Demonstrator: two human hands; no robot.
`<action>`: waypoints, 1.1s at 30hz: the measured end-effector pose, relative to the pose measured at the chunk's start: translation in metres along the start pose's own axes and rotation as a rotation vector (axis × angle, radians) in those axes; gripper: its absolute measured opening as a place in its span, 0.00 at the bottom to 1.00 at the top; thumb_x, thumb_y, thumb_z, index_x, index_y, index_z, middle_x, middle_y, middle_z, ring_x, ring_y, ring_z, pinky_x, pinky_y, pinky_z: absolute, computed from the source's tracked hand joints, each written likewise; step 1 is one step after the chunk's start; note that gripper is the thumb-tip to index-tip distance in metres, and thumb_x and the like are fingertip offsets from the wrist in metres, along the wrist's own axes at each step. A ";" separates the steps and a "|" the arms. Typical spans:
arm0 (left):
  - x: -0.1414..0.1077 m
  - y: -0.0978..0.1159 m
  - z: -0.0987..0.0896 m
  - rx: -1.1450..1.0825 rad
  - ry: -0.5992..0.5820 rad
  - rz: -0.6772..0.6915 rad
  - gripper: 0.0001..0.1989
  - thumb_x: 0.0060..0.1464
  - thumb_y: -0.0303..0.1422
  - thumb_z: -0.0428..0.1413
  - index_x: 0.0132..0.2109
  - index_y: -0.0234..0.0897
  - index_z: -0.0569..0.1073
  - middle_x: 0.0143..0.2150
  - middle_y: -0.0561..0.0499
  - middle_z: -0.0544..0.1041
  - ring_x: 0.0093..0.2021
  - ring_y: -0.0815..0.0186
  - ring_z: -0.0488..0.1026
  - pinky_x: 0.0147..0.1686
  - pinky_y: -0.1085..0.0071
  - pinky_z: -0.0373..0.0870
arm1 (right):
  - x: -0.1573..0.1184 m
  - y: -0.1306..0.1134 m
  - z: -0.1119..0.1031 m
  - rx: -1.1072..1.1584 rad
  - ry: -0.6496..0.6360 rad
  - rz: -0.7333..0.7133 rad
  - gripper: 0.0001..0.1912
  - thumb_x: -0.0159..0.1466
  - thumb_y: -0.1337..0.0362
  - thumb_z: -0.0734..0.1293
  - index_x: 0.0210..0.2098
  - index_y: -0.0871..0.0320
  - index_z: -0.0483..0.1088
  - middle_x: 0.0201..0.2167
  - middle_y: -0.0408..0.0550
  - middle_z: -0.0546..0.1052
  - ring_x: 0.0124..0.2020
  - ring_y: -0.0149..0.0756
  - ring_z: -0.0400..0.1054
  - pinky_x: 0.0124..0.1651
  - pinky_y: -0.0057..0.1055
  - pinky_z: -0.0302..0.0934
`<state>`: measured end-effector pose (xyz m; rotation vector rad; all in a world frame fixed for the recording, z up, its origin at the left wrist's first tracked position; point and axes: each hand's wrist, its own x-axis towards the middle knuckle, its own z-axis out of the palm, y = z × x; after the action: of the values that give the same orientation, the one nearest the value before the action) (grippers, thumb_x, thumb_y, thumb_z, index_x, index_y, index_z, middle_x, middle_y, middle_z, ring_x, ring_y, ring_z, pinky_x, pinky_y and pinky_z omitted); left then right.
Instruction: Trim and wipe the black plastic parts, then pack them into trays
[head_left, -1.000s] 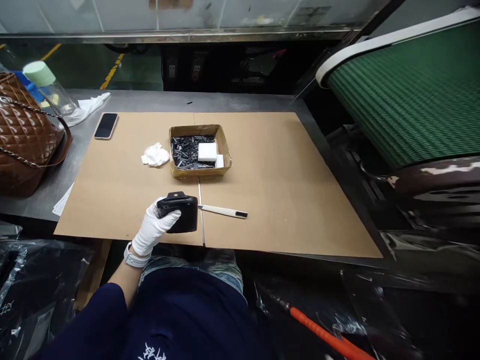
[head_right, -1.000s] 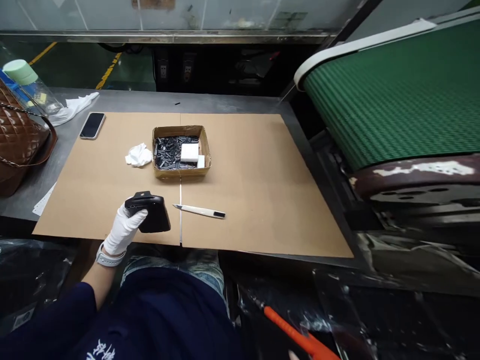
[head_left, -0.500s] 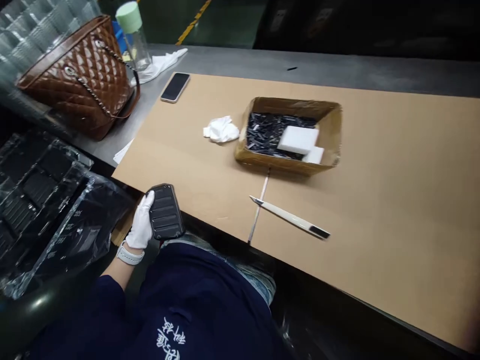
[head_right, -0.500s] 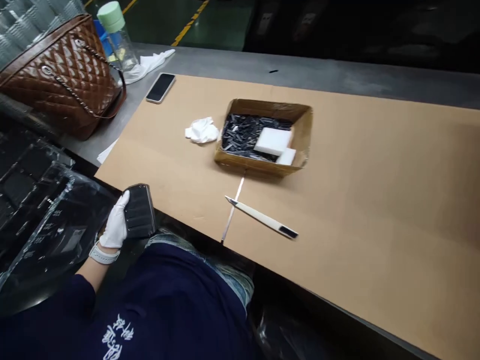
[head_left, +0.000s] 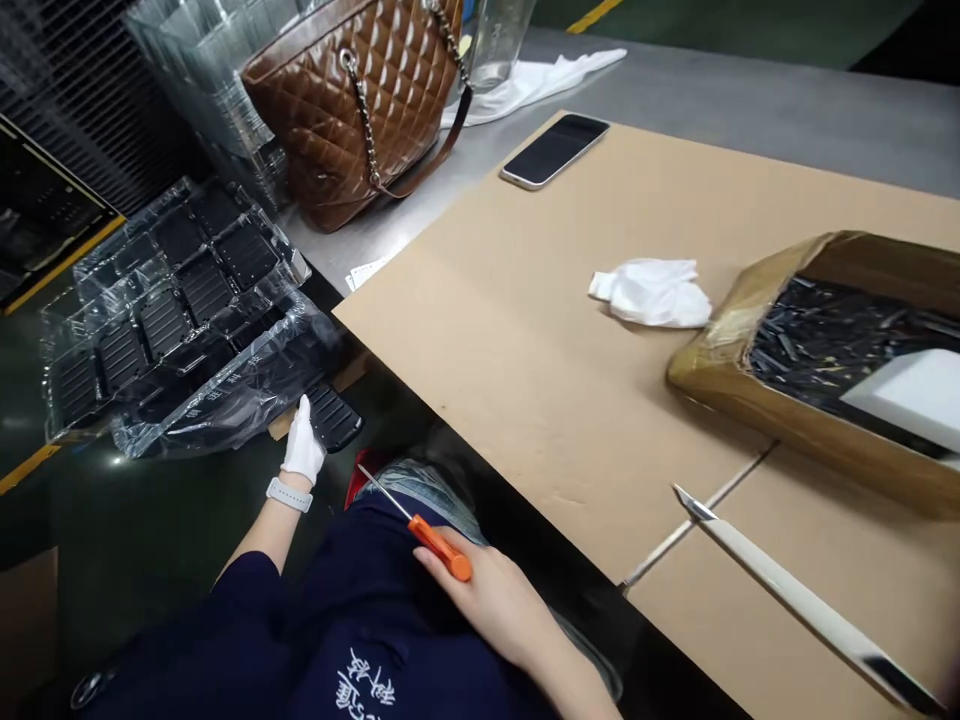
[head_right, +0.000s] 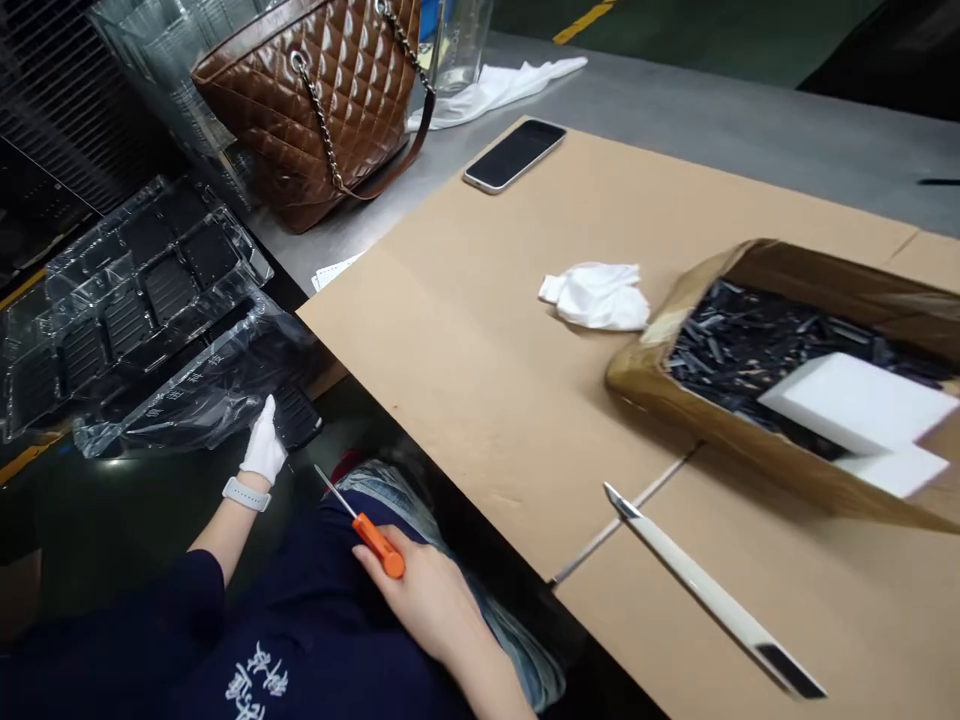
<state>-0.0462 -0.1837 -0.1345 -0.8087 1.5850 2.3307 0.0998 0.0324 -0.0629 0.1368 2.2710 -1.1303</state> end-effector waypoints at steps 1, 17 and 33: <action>0.002 -0.001 0.000 0.000 0.013 -0.003 0.13 0.57 0.43 0.52 0.46 0.44 0.72 0.47 0.55 0.77 0.55 0.60 0.69 0.57 0.59 0.66 | 0.000 0.004 -0.001 0.027 -0.001 0.016 0.21 0.64 0.46 0.55 0.42 0.50 0.73 0.28 0.44 0.79 0.33 0.45 0.75 0.36 0.33 0.64; 0.007 0.002 0.010 0.368 -0.178 -0.071 0.16 0.52 0.43 0.58 0.45 0.39 0.71 0.46 0.45 0.77 0.50 0.59 0.74 0.54 0.62 0.67 | 0.007 0.026 -0.026 0.263 -0.007 0.085 0.26 0.63 0.44 0.55 0.44 0.54 0.73 0.24 0.45 0.76 0.28 0.42 0.72 0.31 0.32 0.63; 0.008 0.008 0.017 0.824 -0.403 0.194 0.10 0.41 0.34 0.65 0.34 0.39 0.78 0.37 0.48 0.77 0.45 0.58 0.71 0.57 0.62 0.59 | 0.011 0.026 -0.044 0.375 -0.088 0.064 0.27 0.62 0.43 0.56 0.44 0.56 0.73 0.19 0.42 0.70 0.21 0.34 0.65 0.27 0.29 0.60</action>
<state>-0.0614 -0.1723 -0.1281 0.0017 2.1946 1.5236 0.0789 0.0801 -0.0665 0.2985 1.9442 -1.4867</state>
